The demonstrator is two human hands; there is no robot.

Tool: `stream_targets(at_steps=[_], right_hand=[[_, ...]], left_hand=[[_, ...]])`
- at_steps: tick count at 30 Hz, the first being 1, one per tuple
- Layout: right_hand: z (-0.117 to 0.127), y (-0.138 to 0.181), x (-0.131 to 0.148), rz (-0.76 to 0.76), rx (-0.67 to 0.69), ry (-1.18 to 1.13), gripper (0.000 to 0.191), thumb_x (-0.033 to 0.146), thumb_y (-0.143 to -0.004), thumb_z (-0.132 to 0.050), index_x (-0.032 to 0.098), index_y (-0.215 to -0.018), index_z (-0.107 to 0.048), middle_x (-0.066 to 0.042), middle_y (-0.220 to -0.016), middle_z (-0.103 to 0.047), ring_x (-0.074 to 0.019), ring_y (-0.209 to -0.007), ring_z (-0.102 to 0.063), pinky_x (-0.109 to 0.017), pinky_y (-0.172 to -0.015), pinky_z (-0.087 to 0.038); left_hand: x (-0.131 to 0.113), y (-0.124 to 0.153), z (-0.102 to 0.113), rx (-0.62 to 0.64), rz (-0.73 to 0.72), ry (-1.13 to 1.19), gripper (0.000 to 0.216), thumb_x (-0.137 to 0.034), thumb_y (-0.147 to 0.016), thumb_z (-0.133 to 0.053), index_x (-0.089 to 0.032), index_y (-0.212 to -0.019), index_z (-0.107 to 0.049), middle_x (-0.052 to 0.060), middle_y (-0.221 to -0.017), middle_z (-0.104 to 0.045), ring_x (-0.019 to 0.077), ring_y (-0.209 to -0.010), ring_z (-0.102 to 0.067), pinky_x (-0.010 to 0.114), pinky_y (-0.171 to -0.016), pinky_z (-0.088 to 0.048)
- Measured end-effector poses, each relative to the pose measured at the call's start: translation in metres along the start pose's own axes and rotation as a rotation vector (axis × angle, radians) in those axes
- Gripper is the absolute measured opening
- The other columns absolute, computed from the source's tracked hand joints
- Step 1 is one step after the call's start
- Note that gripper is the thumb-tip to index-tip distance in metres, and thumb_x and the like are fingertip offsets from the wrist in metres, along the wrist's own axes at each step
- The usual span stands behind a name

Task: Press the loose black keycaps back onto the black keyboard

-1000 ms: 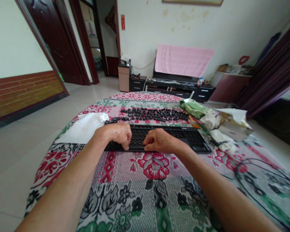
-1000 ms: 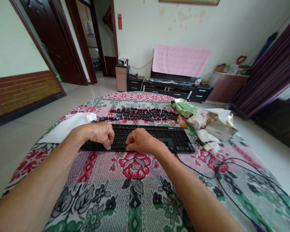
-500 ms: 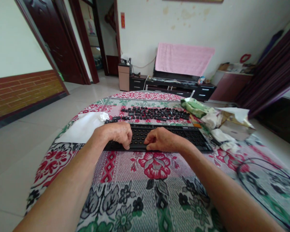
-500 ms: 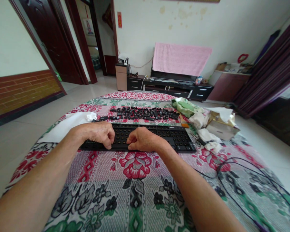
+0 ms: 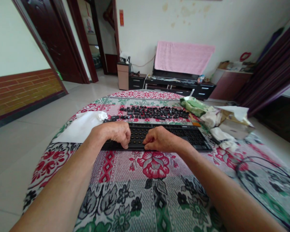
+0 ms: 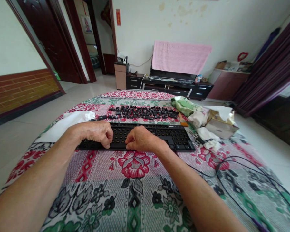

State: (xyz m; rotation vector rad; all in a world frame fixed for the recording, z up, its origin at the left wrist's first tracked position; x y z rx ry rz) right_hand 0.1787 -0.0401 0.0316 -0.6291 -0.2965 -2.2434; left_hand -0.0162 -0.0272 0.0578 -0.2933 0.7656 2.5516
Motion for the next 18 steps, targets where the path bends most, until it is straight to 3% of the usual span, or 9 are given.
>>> stream_targets(at_steps=[18], right_hand=[[0.0024, 0.0002, 0.0057, -0.005, 0.008, 0.054, 0.019, 0.022, -0.067, -0.059, 0.015, -0.082, -0.068, -0.004, -0.078, -0.065, -0.0104, -0.067, -0.055, -0.021, -0.06, -0.039]], left_hand=[[0.0002, -0.0013, -0.0003, 0.006, 0.001, 0.019, 0.02, -0.033, -0.049, -0.062, -0.022, -0.065, -0.067, -0.004, -0.055, -0.059, 0.0104, -0.052, -0.047, 0.022, -0.05, -0.03]])
Point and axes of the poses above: each hand's wrist, its own y-axis away from the middle knuckle, its own z-axis out of the back of the hand, x = y × z, the point moved 1 cm from there along -y, towards the middle knuckle
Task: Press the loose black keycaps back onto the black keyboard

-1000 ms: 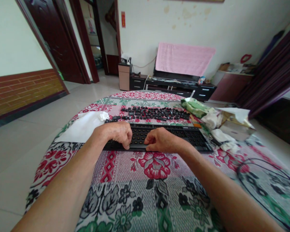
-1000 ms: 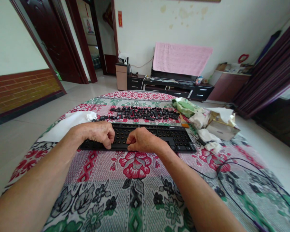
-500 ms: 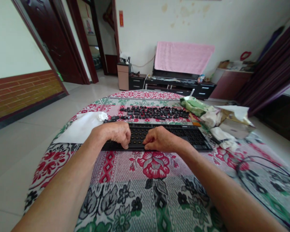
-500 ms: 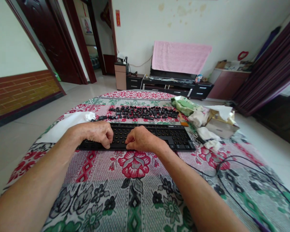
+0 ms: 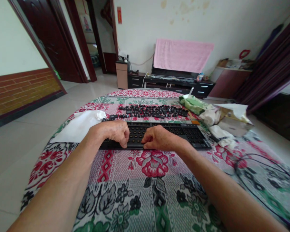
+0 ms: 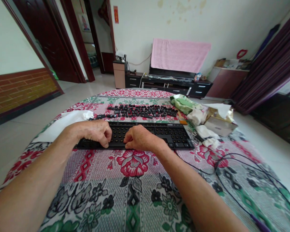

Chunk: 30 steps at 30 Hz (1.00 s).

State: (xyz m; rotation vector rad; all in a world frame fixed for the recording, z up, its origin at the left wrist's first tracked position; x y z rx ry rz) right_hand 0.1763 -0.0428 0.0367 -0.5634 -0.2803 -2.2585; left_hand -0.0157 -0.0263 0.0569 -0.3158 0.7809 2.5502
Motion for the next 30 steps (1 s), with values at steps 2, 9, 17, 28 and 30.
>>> stream_targets(at_steps=[2, 9, 17, 28, 30], right_hand=[[0.001, 0.001, 0.001, 0.005, 0.005, 0.016, 0.02, 0.022, -0.067, -0.058, 0.015, -0.082, -0.068, -0.004, -0.078, -0.065, -0.011, -0.068, -0.055, -0.021, -0.061, -0.039], [-0.003, -0.003, -0.001, 0.048, -0.031, 0.141, 0.022, 0.016, -0.069, -0.05, 0.019, -0.078, -0.07, -0.003, -0.075, -0.067, -0.014, -0.073, -0.056, -0.023, -0.064, -0.038], [-0.004, 0.003, -0.001, 0.037, -0.051, 0.084, 0.023, 0.022, -0.071, -0.05, 0.019, -0.085, -0.068, -0.003, -0.08, -0.066, -0.0122, -0.07, -0.055, -0.022, -0.061, -0.038], [-0.007, 0.006, 0.008, 0.005, -0.104, 0.263, 0.026, 0.022, -0.061, -0.057, 0.017, -0.087, -0.062, -0.005, -0.081, -0.06, -0.0147, -0.071, -0.052, -0.025, -0.063, -0.038], [-0.006, 0.006, 0.008, -0.002, -0.093, 0.254, 0.027, 0.022, -0.06, -0.057, 0.017, -0.086, -0.062, -0.005, -0.08, -0.06, -0.0148, -0.07, -0.052, -0.025, -0.063, -0.038]], left_hand=[[0.001, 0.0, 0.0, -0.001, -0.007, -0.013, 0.021, -0.033, -0.049, -0.062, -0.022, -0.066, -0.067, -0.004, -0.056, -0.059, 0.0105, -0.052, -0.047, 0.022, -0.05, -0.03], [0.006, -0.001, 0.0, 0.007, -0.068, 0.054, 0.024, -0.036, -0.052, -0.06, -0.021, -0.069, -0.067, -0.003, -0.059, -0.059, 0.0113, -0.056, -0.05, 0.021, -0.052, -0.033], [0.034, 0.006, 0.012, -0.249, 0.003, 0.088, 0.024, -0.032, -0.062, -0.05, -0.019, -0.076, -0.064, -0.001, -0.064, -0.06, 0.011, -0.06, -0.05, 0.022, -0.056, -0.033], [0.049, 0.011, 0.002, -0.788, 0.274, -0.014, 0.027, -0.031, -0.072, -0.043, -0.023, -0.087, -0.064, 0.001, -0.083, -0.065, 0.0157, -0.078, -0.055, 0.026, -0.069, -0.037], [0.052, 0.011, 0.0, -0.825, 0.305, -0.012, 0.029, -0.03, -0.073, -0.042, -0.023, -0.091, -0.064, 0.002, -0.087, -0.065, 0.0172, -0.082, -0.055, 0.027, -0.073, -0.038]])
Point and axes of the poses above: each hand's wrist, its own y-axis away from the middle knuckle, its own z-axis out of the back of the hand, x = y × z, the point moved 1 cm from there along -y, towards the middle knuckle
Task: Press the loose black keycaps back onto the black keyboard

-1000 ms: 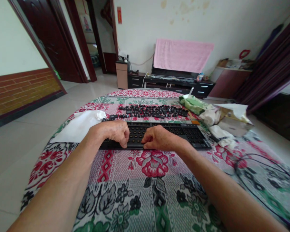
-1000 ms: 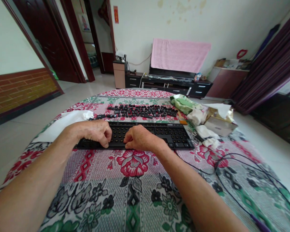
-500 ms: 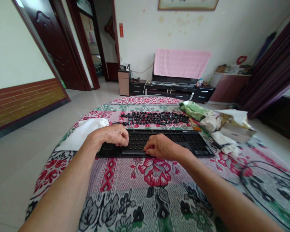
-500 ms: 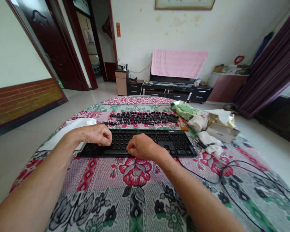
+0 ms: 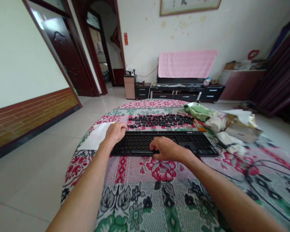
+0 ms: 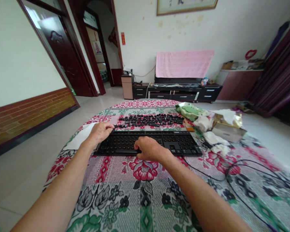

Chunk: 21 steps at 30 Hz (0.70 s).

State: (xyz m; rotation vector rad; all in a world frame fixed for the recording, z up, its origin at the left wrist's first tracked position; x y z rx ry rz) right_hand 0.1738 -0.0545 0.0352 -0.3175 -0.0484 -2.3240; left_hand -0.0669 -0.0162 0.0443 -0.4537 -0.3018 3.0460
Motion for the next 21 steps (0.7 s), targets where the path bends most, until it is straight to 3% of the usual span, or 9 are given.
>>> stream_targets(at_steps=[7, 11, 14, 16, 21], right_hand=[[0.01, 0.009, -0.006, -0.016, 0.047, -0.091, 0.028, 0.023, -0.059, -0.059, 0.015, -0.085, -0.063, -0.005, -0.079, -0.063, -0.0142, -0.069, -0.054, -0.024, -0.06, -0.039], [0.02, 0.003, -0.008, 0.033, 0.027, -0.103, 0.021, 0.028, -0.07, -0.052, 0.017, -0.081, -0.066, -0.004, -0.074, -0.064, -0.0123, -0.063, -0.054, -0.023, -0.058, -0.037], [0.021, -0.025, -0.008, 0.053, -0.093, -0.049, 0.024, 0.024, -0.076, -0.044, 0.019, -0.075, -0.067, -0.003, -0.069, -0.064, -0.0117, -0.061, -0.053, -0.024, -0.059, -0.036], [0.015, -0.054, -0.005, 0.065, -0.194, -0.039, 0.023, 0.023, -0.075, -0.045, 0.019, -0.08, -0.067, -0.004, -0.078, -0.066, -0.0128, -0.069, -0.055, -0.023, -0.064, -0.037], [-0.01, -0.128, 0.01, 0.063, -0.25, -0.011, 0.025, 0.024, -0.075, -0.045, 0.018, -0.088, -0.066, -0.004, -0.085, -0.066, -0.014, -0.077, -0.057, -0.022, -0.07, -0.038]], left_hand=[[0.023, -0.006, 0.006, -0.023, 0.077, -0.038, 0.029, -0.032, -0.074, -0.042, -0.025, -0.091, -0.064, 0.002, -0.088, -0.065, 0.0186, -0.084, -0.055, 0.027, -0.073, -0.038], [0.03, -0.01, 0.0, -0.031, 0.069, 0.015, 0.03, -0.033, -0.073, -0.043, -0.024, -0.091, -0.064, 0.001, -0.09, -0.065, 0.0182, -0.086, -0.056, 0.025, -0.072, -0.038], [0.034, -0.012, -0.002, -0.027, 0.097, 0.068, 0.031, -0.035, -0.072, -0.042, -0.024, -0.091, -0.065, 0.002, -0.091, -0.066, 0.0197, -0.088, -0.055, 0.026, -0.073, -0.038], [0.037, -0.011, -0.001, -0.059, 0.131, 0.083, 0.034, -0.036, -0.074, -0.04, -0.024, -0.093, -0.065, 0.003, -0.092, -0.066, 0.0208, -0.09, -0.055, 0.027, -0.073, -0.037], [0.043, -0.006, 0.001, -0.112, 0.139, 0.051, 0.036, -0.04, -0.076, -0.038, -0.026, -0.095, -0.064, 0.003, -0.097, -0.065, 0.02, -0.091, -0.055, 0.026, -0.075, -0.038]])
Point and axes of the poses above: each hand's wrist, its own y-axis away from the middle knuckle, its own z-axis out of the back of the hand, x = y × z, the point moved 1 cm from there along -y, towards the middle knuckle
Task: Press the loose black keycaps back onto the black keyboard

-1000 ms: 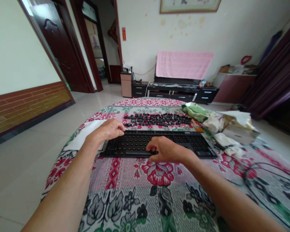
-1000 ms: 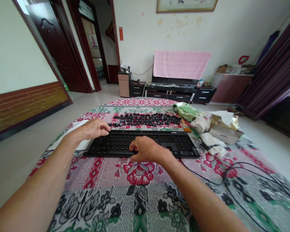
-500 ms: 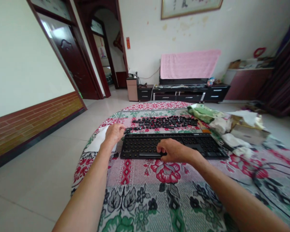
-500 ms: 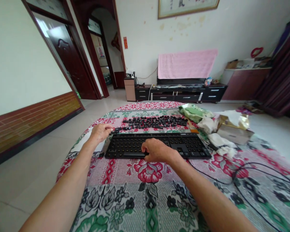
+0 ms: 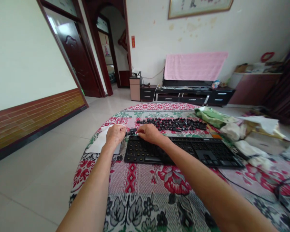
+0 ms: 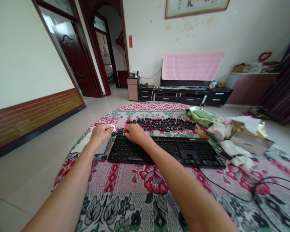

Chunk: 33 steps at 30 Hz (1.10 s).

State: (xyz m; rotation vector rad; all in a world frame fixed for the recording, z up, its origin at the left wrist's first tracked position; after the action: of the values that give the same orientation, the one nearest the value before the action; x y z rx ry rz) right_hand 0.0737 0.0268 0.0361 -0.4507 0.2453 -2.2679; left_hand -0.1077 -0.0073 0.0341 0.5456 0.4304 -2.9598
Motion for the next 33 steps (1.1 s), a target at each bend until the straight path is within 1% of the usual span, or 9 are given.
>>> stream_targets(at_steps=[3, 6, 13, 18, 21, 24, 27, 30, 33], right_hand=[[-0.015, -0.024, 0.004, -0.074, 0.047, 0.082, 0.027, 0.025, -0.073, -0.047, 0.021, -0.091, -0.066, -0.004, -0.085, -0.066, -0.0156, -0.077, -0.058, -0.023, -0.07, -0.039], [-0.021, -0.037, 0.005, -0.102, 0.105, 0.157, 0.028, 0.028, -0.071, -0.049, 0.024, -0.094, -0.065, -0.004, -0.087, -0.066, -0.0175, -0.08, -0.058, -0.024, -0.071, -0.04], [-0.027, -0.05, 0.002, -0.097, 0.177, 0.228, 0.031, 0.03, -0.069, -0.05, 0.026, -0.096, -0.065, -0.005, -0.092, -0.066, -0.0198, -0.088, -0.057, -0.026, -0.077, -0.039], [-0.032, -0.054, -0.001, -0.128, 0.218, 0.219, 0.032, 0.03, -0.067, -0.052, 0.027, -0.096, -0.065, -0.004, -0.093, -0.065, -0.0194, -0.087, -0.057, -0.026, -0.075, -0.041], [-0.034, -0.055, -0.001, -0.141, 0.225, 0.203, 0.029, 0.029, -0.067, -0.052, 0.026, -0.092, -0.066, -0.004, -0.091, -0.066, -0.0186, -0.086, -0.058, -0.025, -0.074, -0.04], [-0.031, -0.053, 0.001, -0.137, 0.23, 0.197, 0.027, 0.028, -0.068, -0.051, 0.024, -0.09, -0.067, -0.004, -0.088, -0.066, -0.0179, -0.085, -0.057, -0.024, -0.074, -0.039], [-0.021, -0.045, 0.001, -0.128, 0.191, 0.204, 0.027, 0.027, -0.07, -0.049, 0.022, -0.089, -0.067, -0.006, -0.086, -0.066, -0.018, -0.082, -0.057, -0.025, -0.072, -0.039], [-0.007, -0.027, 0.0, -0.095, 0.112, 0.186, 0.025, 0.027, -0.07, -0.048, 0.02, -0.085, -0.067, -0.006, -0.082, -0.066, -0.0173, -0.077, -0.057, -0.025, -0.068, -0.039], [0.006, 0.002, 0.0, -0.039, 0.094, 0.067, 0.022, 0.026, -0.07, -0.05, 0.018, -0.081, -0.067, -0.004, -0.076, -0.065, -0.0144, -0.07, -0.056, -0.023, -0.063, -0.038]], left_hand=[[0.002, 0.001, -0.002, -0.08, 0.058, -0.029, 0.034, -0.039, -0.076, -0.038, -0.027, -0.092, -0.065, 0.001, -0.093, -0.066, 0.0182, -0.088, -0.057, 0.025, -0.073, -0.04], [0.004, 0.0, -0.004, -0.139, 0.094, -0.031, 0.033, -0.039, -0.075, -0.039, -0.028, -0.089, -0.066, 0.001, -0.089, -0.067, 0.0174, -0.084, -0.059, 0.024, -0.07, -0.041], [0.007, -0.004, -0.007, -0.176, 0.109, 0.015, 0.03, -0.037, -0.074, -0.042, -0.028, -0.085, -0.068, 0.001, -0.085, -0.068, 0.0175, -0.08, -0.06, 0.024, -0.068, -0.042], [0.006, -0.004, -0.007, -0.186, 0.103, 0.028, 0.03, -0.037, -0.074, -0.043, -0.028, -0.087, -0.067, 0.002, -0.086, -0.068, 0.0178, -0.082, -0.06, 0.026, -0.07, -0.042], [0.005, -0.003, -0.006, -0.17, 0.107, 0.01, 0.029, -0.037, -0.073, -0.044, -0.028, -0.088, -0.067, 0.002, -0.083, -0.068, 0.0177, -0.078, -0.06, 0.026, -0.067, -0.042], [0.003, -0.002, -0.006, -0.162, 0.111, 0.007, 0.028, -0.037, -0.072, -0.045, -0.028, -0.087, -0.067, 0.002, -0.08, -0.068, 0.0176, -0.074, -0.06, 0.026, -0.064, -0.042], [0.0, -0.002, -0.008, -0.155, 0.076, 0.028, 0.027, -0.034, -0.073, -0.045, -0.028, -0.087, -0.067, 0.001, -0.081, -0.068, 0.0168, -0.076, -0.06, 0.025, -0.066, -0.043], [-0.007, 0.001, -0.012, -0.136, 0.017, 0.038, 0.026, -0.032, -0.072, -0.048, -0.027, -0.089, -0.067, 0.001, -0.083, -0.068, 0.016, -0.078, -0.059, 0.025, -0.07, -0.043], [-0.016, 0.008, -0.017, -0.103, -0.049, 0.014, 0.025, -0.032, -0.074, -0.047, -0.027, -0.089, -0.066, 0.002, -0.083, -0.067, 0.0165, -0.078, -0.059, 0.027, -0.072, -0.043]])
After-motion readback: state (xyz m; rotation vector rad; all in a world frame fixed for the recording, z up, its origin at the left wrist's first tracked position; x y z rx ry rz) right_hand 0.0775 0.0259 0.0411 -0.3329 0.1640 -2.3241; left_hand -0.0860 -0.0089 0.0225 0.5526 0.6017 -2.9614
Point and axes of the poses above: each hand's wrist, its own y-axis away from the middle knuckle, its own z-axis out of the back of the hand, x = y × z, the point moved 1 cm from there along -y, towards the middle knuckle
